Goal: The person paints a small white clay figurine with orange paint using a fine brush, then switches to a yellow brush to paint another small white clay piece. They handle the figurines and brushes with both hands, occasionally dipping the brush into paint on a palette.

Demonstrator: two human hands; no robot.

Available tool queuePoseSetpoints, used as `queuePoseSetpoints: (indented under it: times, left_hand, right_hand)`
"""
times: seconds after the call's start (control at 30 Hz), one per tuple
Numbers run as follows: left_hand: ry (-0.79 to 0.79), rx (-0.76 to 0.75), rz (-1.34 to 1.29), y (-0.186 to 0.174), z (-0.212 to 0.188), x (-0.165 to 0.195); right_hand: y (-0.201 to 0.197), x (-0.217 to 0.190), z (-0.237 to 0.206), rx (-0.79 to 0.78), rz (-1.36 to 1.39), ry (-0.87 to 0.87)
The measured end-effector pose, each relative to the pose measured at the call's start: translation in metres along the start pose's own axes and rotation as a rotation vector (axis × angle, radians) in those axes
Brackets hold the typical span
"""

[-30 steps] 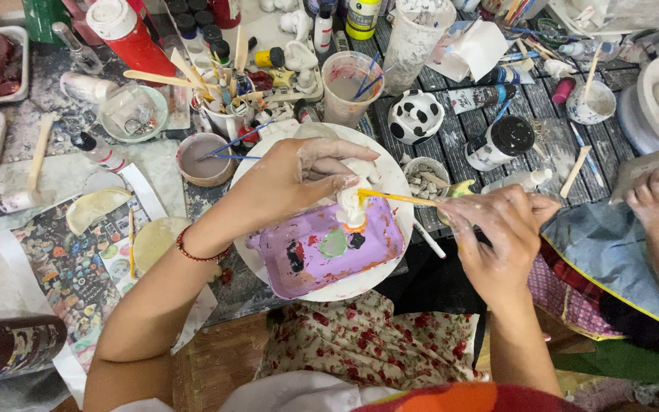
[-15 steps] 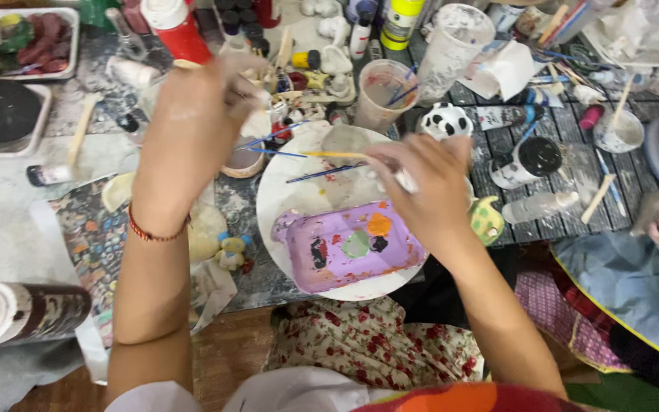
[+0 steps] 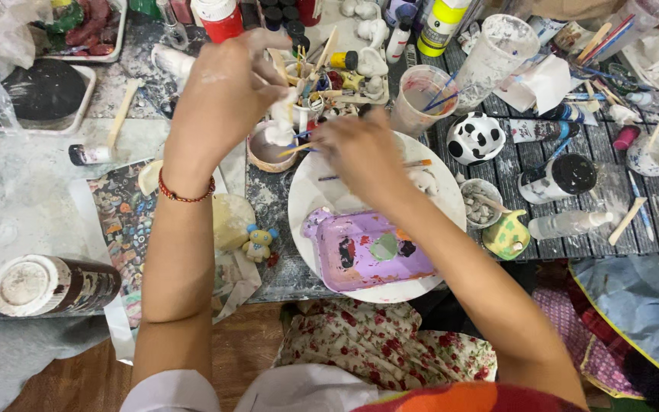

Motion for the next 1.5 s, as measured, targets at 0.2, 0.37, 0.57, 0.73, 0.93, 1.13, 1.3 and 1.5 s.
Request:
queuePoseSetpoints:
  times: [0.2,0.37,0.57,0.73,0.93,1.13,1.3,1.5]
  left_hand:
    - [-0.089,-0.230,-0.333,0.027,-0.001,0.023]
    - [-0.046,-0.443,-0.428,0.059,-0.011,0.054]
    - [-0.072,-0.636,-0.668,0.077,-0.028,0.082]
    - [-0.028,-0.611,-0.473,0.077,-0.029,0.083]
    - [-0.086,-0.647,-0.483,0.078,-0.031,0.084]
    - [-0.026,-0.619,-0.413,0.077,-0.034,0.087]
    - [0.052,-0.596,-0.479,0.076,-0.035,0.093]
    - [-0.064,-0.619,-0.368,0.074,-0.034,0.088]
  right_hand:
    - [-0.110,0.010,-0.085,0.246,0.045,0.413]
    - [-0.124,0.013,-0.142,0.573,0.343,0.620]
    - [-0.129,-0.001,-0.151,0.487,0.159,0.518]
    - [-0.138,-0.004,-0.148,0.457,0.013,0.525]
    - [-0.144,-0.010,-0.149,0.531,0.092,0.549]
    - [-0.145,-0.006,-0.148,0.482,0.037,0.592]
    - [-0.142,-0.009,-0.150,0.535,0.143,0.571]
    - [-0.145,-0.006,-0.155,0.597,0.108,0.572]
Point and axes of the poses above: each hand's wrist, its own z-axis towards the middle knuckle, its own y-axis out of the palm, x = y × z, the point moved 5 cm from there along z, towards the middle knuckle, and after that the axes turned 12 degrees about x, right-handed, at the moved point
